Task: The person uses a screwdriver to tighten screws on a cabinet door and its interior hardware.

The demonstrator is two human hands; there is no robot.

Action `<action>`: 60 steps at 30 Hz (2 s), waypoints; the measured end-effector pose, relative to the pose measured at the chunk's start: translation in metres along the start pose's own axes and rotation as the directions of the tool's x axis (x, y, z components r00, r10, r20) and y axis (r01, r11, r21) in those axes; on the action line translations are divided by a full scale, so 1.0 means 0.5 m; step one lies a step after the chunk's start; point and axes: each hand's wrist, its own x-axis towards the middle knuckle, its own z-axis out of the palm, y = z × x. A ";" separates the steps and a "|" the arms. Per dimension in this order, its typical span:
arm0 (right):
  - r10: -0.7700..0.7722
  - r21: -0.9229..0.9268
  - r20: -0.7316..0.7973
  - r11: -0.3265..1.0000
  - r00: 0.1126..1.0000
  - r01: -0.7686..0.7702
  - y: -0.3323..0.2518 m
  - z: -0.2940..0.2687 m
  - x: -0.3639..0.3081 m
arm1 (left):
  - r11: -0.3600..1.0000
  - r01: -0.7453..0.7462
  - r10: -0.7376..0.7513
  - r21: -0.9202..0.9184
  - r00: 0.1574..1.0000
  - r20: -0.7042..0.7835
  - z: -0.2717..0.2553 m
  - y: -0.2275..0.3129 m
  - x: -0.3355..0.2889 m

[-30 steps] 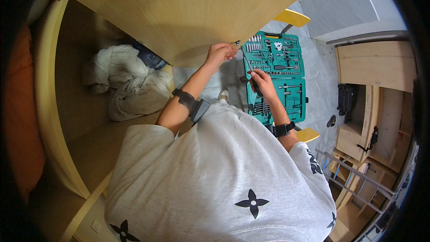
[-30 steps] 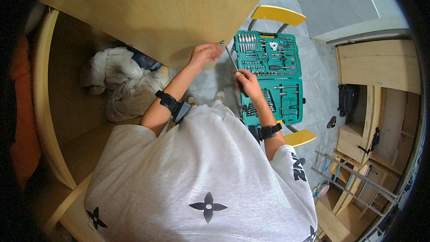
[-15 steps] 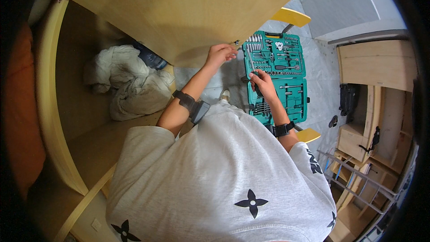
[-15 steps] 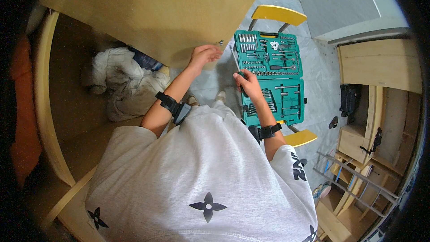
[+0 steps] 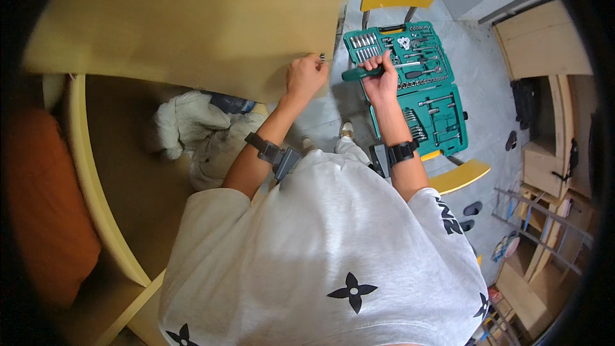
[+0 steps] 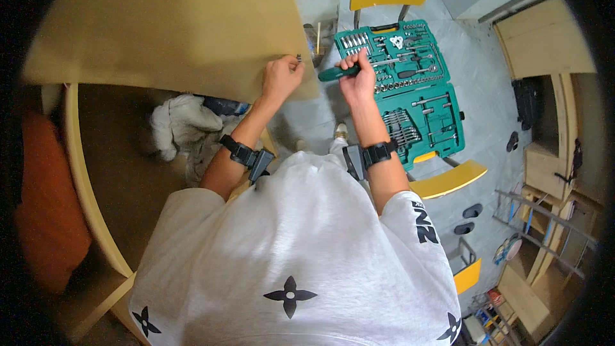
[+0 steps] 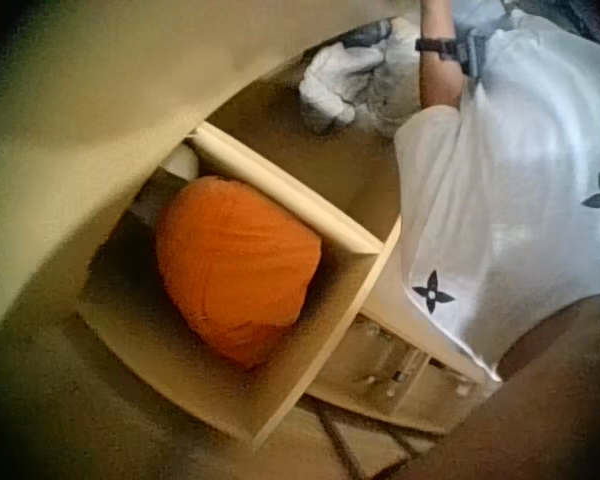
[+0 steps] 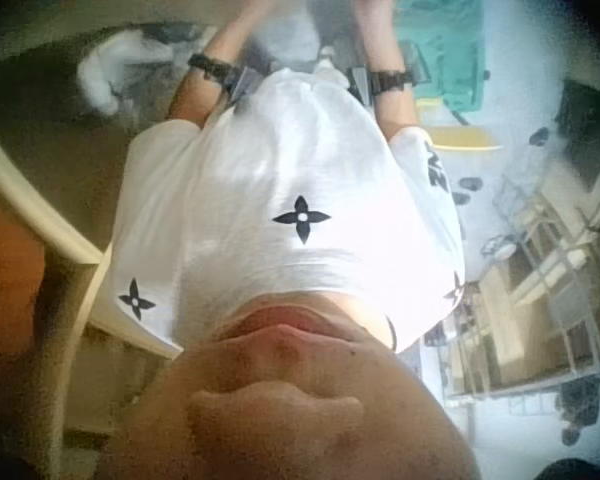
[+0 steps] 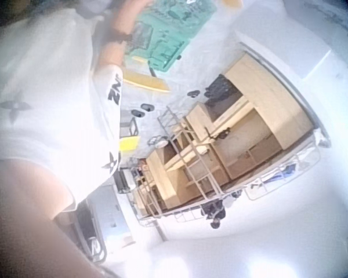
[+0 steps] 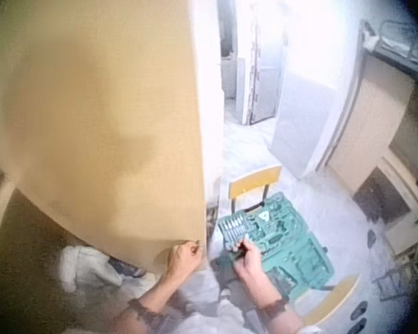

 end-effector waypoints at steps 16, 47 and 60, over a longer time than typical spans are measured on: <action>-0.001 0.253 -0.051 0.967 0.999 0.014 0.072 0.035 0.093 | 0.998 0.050 -0.047 0.036 0.996 -0.078 -0.089 -0.163 -0.022; 0.590 -0.200 0.699 -0.381 0.404 0.903 0.206 0.162 -0.009 | 0.803 0.587 -0.587 -0.101 0.809 0.033 -0.136 -0.414 -0.264; 0.740 -0.106 0.549 -0.399 0.388 0.911 0.183 0.192 0.008 | 0.771 0.628 -0.634 -0.110 0.772 -0.039 -0.193 -0.375 -0.307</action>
